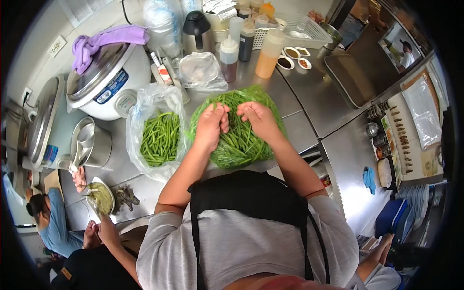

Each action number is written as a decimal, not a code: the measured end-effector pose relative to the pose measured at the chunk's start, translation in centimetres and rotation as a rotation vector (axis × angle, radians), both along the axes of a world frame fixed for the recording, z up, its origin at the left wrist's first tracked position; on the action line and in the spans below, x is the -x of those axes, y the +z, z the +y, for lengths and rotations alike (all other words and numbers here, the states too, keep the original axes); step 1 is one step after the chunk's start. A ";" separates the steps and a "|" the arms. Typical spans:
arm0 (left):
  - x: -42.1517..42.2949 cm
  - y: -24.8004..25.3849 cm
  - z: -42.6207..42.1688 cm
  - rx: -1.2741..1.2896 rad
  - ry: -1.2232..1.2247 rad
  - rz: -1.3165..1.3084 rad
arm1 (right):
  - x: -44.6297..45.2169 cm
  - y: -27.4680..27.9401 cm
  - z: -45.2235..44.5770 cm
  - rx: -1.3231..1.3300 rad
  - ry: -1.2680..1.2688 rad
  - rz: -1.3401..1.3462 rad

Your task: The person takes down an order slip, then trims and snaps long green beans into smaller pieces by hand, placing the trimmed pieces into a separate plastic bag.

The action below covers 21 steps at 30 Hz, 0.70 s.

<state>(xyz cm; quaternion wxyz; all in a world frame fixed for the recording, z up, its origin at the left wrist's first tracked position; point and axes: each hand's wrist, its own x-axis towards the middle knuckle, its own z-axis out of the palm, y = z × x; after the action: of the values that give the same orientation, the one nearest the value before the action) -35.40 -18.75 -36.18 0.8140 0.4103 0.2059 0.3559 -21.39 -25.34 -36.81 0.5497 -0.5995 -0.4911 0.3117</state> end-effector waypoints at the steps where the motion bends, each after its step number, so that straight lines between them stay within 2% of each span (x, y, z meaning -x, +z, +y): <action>1: 0.3 0.3 0.1 -0.022 -0.033 0.082 | 0.1 0.6 0.0 -0.070 -0.061 -0.199; 3: 0.9 0.6 0.4 -0.067 -0.106 0.244 | 0.4 1.9 0.0 -0.215 -0.187 -0.596; 4: 0.7 0.4 0.4 -0.176 -0.071 0.295 | 0.5 2.7 0.2 -0.299 -0.209 -0.747; 7: 0.8 0.9 0.9 -0.350 -0.104 0.336 | 0.3 4.0 0.3 -0.334 -0.069 -1.008; 10: 0.6 1.8 1.2 -0.443 -0.100 0.314 | -0.3 4.1 0.8 -0.355 -0.058 -1.054; 13: 0.2 2.1 1.1 -0.499 -0.089 0.273 | -0.3 3.8 1.3 -0.313 0.029 -0.612; 16: -0.2 1.7 1.7 -0.662 0.021 0.258 | 0.1 4.2 1.2 -0.060 0.019 0.089; 19: 1.1 0.7 3.1 -0.377 0.030 0.361 | -1.7 4.9 1.1 -0.128 0.056 0.316; 20: 2.0 0.5 3.7 -0.246 0.003 0.335 | -2.6 4.4 1.3 -0.023 0.125 0.172; 21: 2.3 0.6 3.8 -0.220 0.039 0.318 | -2.4 3.8 1.5 0.046 0.111 -0.047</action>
<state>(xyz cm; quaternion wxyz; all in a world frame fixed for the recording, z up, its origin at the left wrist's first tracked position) -37.72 -14.90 -35.59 0.7144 0.5437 0.3000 0.3226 -18.99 -23.89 -33.01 0.5058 -0.5911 -0.5291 0.3388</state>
